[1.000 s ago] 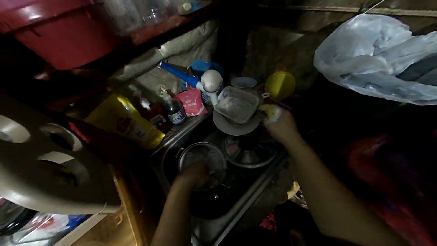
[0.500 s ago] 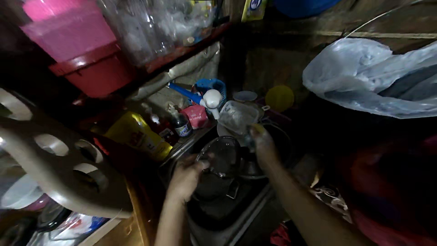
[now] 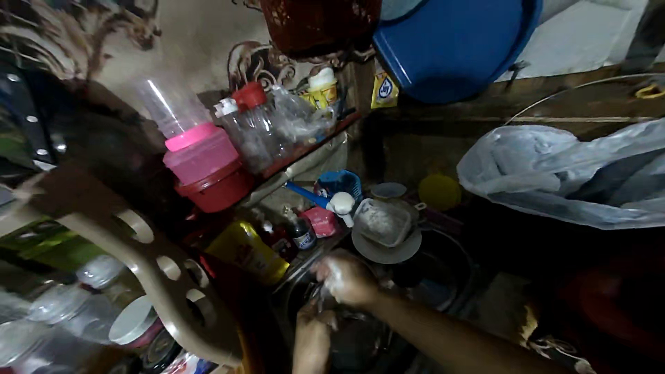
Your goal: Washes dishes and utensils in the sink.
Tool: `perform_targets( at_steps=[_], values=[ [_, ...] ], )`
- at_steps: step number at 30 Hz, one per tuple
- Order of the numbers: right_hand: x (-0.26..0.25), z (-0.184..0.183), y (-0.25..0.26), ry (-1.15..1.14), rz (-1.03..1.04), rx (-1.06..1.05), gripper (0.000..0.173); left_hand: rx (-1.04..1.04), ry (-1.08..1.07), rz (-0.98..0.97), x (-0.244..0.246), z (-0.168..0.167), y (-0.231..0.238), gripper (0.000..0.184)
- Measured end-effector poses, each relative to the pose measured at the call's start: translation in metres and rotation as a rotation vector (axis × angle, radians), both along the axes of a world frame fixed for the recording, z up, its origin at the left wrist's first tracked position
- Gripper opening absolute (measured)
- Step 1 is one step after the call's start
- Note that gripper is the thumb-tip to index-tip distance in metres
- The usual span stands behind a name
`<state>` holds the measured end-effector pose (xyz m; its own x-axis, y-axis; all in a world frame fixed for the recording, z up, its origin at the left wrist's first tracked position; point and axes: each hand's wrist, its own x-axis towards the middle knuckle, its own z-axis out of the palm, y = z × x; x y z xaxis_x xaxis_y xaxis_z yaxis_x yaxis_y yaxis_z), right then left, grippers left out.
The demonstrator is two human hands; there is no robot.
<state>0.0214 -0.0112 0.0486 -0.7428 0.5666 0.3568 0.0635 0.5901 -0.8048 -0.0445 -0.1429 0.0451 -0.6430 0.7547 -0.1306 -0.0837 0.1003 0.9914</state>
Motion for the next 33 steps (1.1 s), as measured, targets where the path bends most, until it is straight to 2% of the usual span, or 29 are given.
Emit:
perform_targets(
  at_steps=[1, 2, 3, 5, 6, 7, 8, 9, 11, 12, 13, 15, 16, 17, 18, 20, 21, 22, 23, 24, 26, 27, 29, 30, 31, 32, 33],
  values=[
    [-0.004, -0.002, -0.008, 0.044, 0.027, 0.197, 0.029, -0.019, 0.023, 0.006, 0.003, -0.002, 0.0, 0.023],
    [-0.005, -0.005, -0.009, 0.063, 0.002, 0.232, 0.029, -0.016, 0.038, 0.011, 0.005, -0.005, 0.0, 0.021],
    [-0.004, -0.006, -0.002, 0.037, -0.052, 0.119, 0.028, 0.007, 0.053, 0.014, 0.006, -0.006, -0.001, 0.025],
    [-0.008, -0.013, 0.028, -0.022, -0.201, -0.251, 0.033, 0.105, 0.041, -0.023, 0.004, -0.013, -0.003, 0.038],
    [-0.01, -0.012, 0.035, -0.041, -0.264, -0.342, 0.04, 0.148, 0.019, -0.029, 0.003, -0.018, -0.005, 0.042],
    [-0.011, -0.006, 0.035, -0.075, -0.287, -0.337, 0.042, 0.168, 0.002, -0.019, 0.001, -0.021, -0.006, 0.042],
    [-0.009, 0.004, 0.028, -0.118, -0.24, -0.259, 0.039, 0.158, 0.005, -0.006, -0.001, -0.02, -0.005, 0.039],
    [-0.006, 0.012, 0.017, -0.133, -0.144, -0.097, 0.033, 0.122, 0.027, 0.009, -0.001, -0.016, -0.004, 0.033],
    [-0.008, 0.003, -0.004, 0.065, -0.003, 0.441, 0.028, 0.082, 0.086, 0.028, 0.002, -0.012, 0.001, 0.016],
    [-0.011, -0.002, -0.005, 0.162, -0.008, 0.574, 0.029, 0.095, 0.097, 0.04, 0.004, -0.013, 0.002, 0.015],
    [-0.011, 0.0, -0.002, 0.153, -0.046, 0.514, 0.026, 0.115, 0.109, 0.048, 0.006, -0.012, 0.002, 0.018],
    [-0.007, 0.016, 0.022, -0.124, -0.159, -0.011, 0.027, 0.173, 0.137, 0.079, 0.006, -0.013, -0.001, 0.028],
    [-0.011, 0.011, 0.039, -0.123, -0.235, -0.207, 0.031, 0.2, 0.13, 0.093, 0.006, -0.013, -0.004, 0.03],
    [-0.014, 0.005, 0.046, -0.104, -0.297, -0.309, 0.037, 0.215, 0.107, 0.104, 0.005, -0.012, -0.007, 0.031],
    [-0.015, 0.008, 0.046, -0.108, -0.305, -0.302, 0.038, 0.212, 0.078, 0.104, 0.002, -0.012, -0.008, 0.03],
    [-0.012, 0.024, 0.024, -0.158, -0.147, -0.048, 0.031, 0.136, 0.088, 0.092, -0.002, -0.008, -0.005, 0.023],
    [-0.011, 0.024, 0.009, -0.133, -0.031, 0.202, 0.029, 0.107, 0.113, 0.079, 0.0, -0.009, -0.004, 0.021],
    [-0.014, 0.015, -0.001, 0.024, 0.025, 0.476, 0.028, 0.098, 0.135, 0.086, 0.003, -0.01, -0.002, 0.018],
    [-0.018, 0.012, -0.002, 0.143, 0.037, 0.59, 0.027, 0.114, 0.139, 0.095, 0.004, -0.011, -0.001, 0.018],
    [-0.016, 0.015, 0.002, 0.146, 0.001, 0.509, 0.024, 0.147, 0.14, 0.1, 0.005, -0.009, -0.002, 0.02],
    [-0.008, 0.026, 0.027, -0.029, -0.157, -0.033, 0.028, 0.238, 0.144, 0.125, 0.006, -0.006, -0.008, 0.029],
    [-0.01, 0.021, 0.041, -0.015, -0.259, -0.2, 0.033, 0.27, 0.15, 0.14, 0.006, -0.005, -0.01, 0.03],
    [-0.013, 0.022, 0.043, 0.009, -0.359, -0.254, 0.041, 0.278, 0.129, 0.119, 0.0, -0.003, -0.013, 0.031],
    [-0.01, 0.028, 0.034, 0.004, -0.306, -0.156, 0.038, 0.24, 0.128, 0.097, -0.002, 0.0, -0.012, 0.031],
    [-0.006, 0.031, 0.022, 0.005, -0.198, 0.036, 0.028, 0.184, 0.145, 0.071, -0.002, 0.003, -0.011, 0.029],
    [-0.006, 0.03, 0.01, 0.036, -0.087, 0.306, 0.023, 0.15, 0.165, 0.055, 0.001, 0.003, -0.009, 0.027],
    [-0.011, 0.023, 0.002, 0.168, -0.015, 0.59, 0.023, 0.149, 0.186, 0.062, 0.004, -0.001, -0.006, 0.022]
  ],
)
